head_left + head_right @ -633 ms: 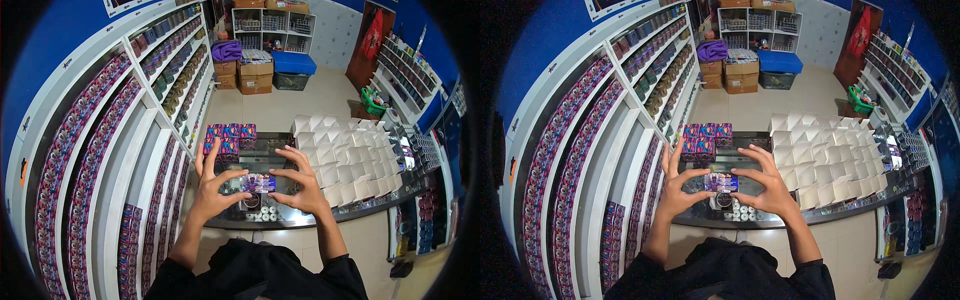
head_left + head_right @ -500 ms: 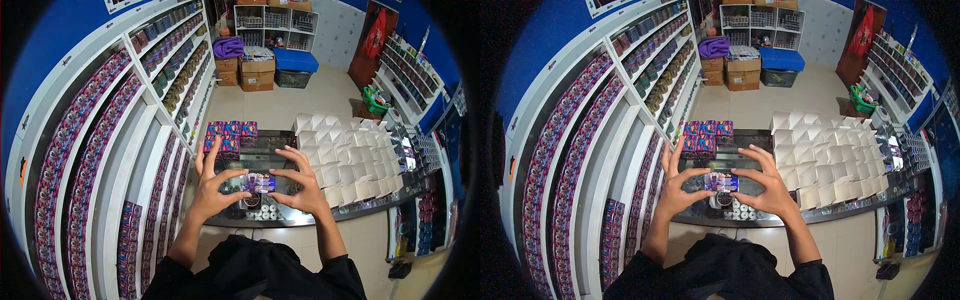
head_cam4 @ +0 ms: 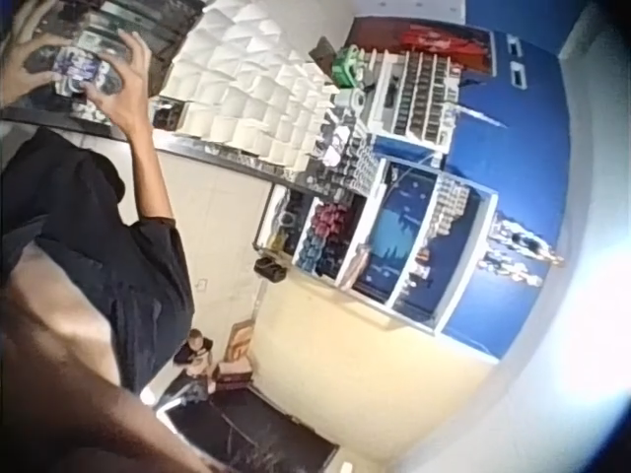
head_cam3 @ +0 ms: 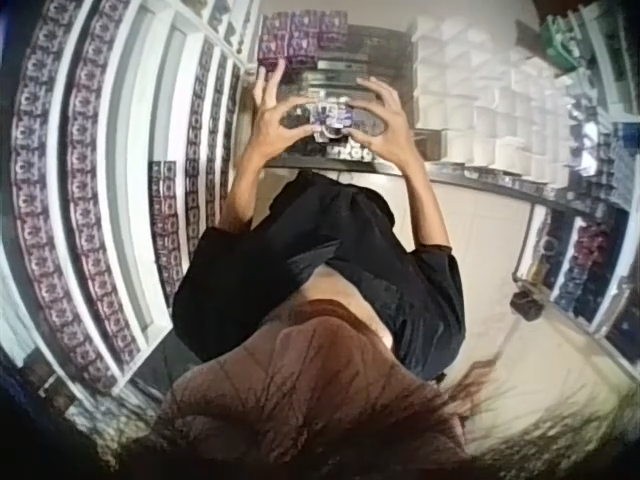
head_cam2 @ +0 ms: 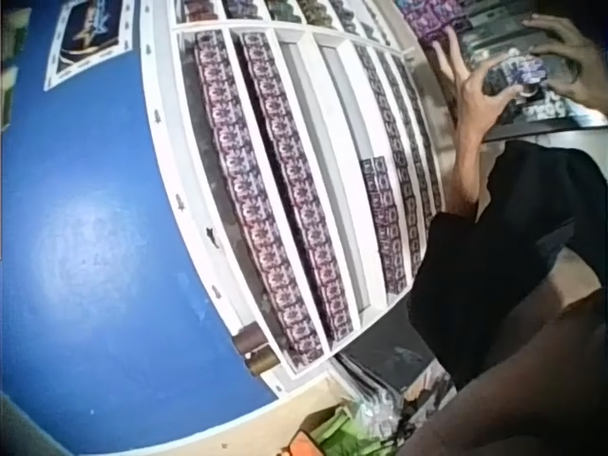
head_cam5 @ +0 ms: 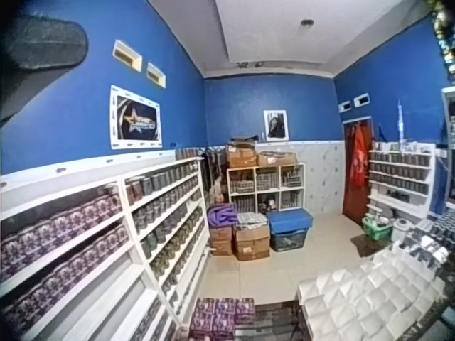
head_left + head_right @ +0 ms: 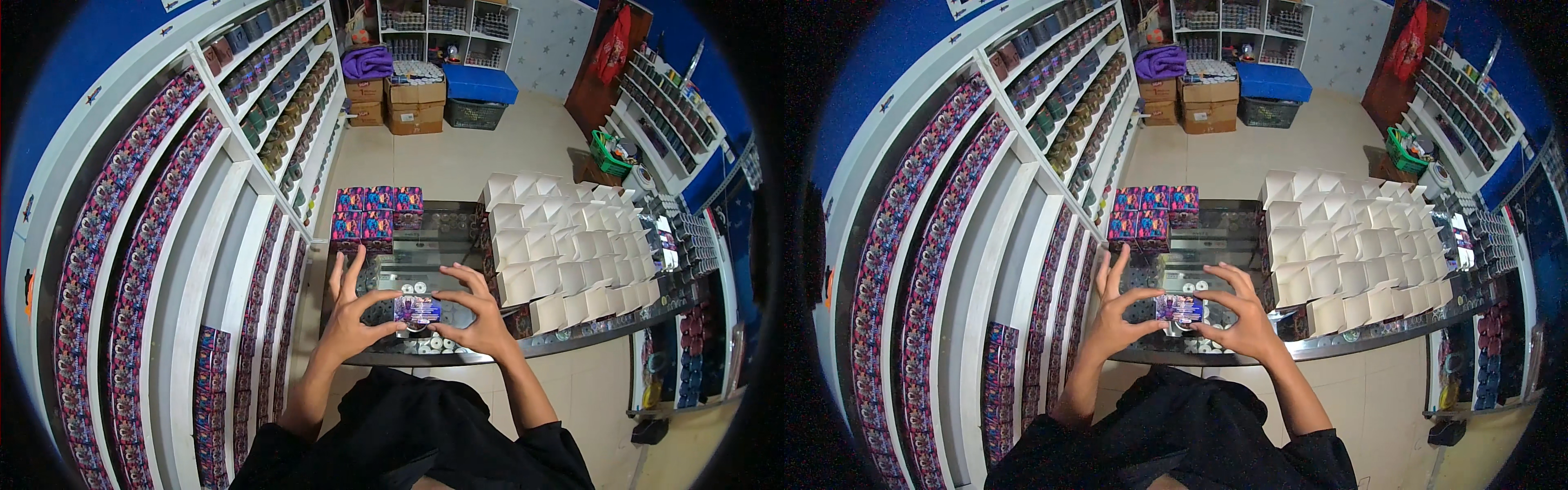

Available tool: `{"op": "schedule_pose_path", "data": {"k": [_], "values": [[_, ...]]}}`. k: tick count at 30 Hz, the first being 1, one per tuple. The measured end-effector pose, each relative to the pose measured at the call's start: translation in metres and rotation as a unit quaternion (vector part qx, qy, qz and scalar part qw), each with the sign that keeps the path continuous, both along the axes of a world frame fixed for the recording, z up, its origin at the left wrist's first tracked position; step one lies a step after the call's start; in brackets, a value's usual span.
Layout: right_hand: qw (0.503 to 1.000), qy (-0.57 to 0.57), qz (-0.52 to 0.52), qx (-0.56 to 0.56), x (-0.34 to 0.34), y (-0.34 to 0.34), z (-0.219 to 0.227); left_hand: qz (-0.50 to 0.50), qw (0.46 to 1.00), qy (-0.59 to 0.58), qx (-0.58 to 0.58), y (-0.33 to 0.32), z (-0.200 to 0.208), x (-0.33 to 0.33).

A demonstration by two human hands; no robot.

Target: Assembling and folding small toy packaging boxes on a counter.

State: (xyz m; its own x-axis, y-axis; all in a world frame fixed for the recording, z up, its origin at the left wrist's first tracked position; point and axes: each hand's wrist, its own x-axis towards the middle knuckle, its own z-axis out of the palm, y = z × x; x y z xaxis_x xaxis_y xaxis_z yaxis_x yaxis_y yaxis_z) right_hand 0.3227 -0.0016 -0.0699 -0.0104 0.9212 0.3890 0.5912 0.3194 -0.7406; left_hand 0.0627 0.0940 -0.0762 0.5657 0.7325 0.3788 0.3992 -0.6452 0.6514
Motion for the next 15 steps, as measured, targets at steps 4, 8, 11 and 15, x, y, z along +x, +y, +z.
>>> {"op": "schedule_pose_path", "data": {"k": [4,8,11,15], "values": [[0.999,0.003,-0.003,-0.037,-0.004,-0.001,-0.024,-0.001,0.999,0.025,-0.033,-0.001,-0.016,-0.004],[0.999,-0.008,-0.006,-0.051,-0.003,-0.001,-0.035,-0.002,0.998,0.041,-0.057,-0.001,-0.028,-0.004],[0.997,-0.002,-0.012,-0.076,-0.002,-0.001,-0.038,-0.005,0.997,0.047,-0.068,0.001,-0.036,-0.002],[0.997,-0.007,-0.009,-0.083,-0.001,-0.001,-0.044,-0.004,0.997,0.046,-0.067,0.000,-0.041,0.000]]}}
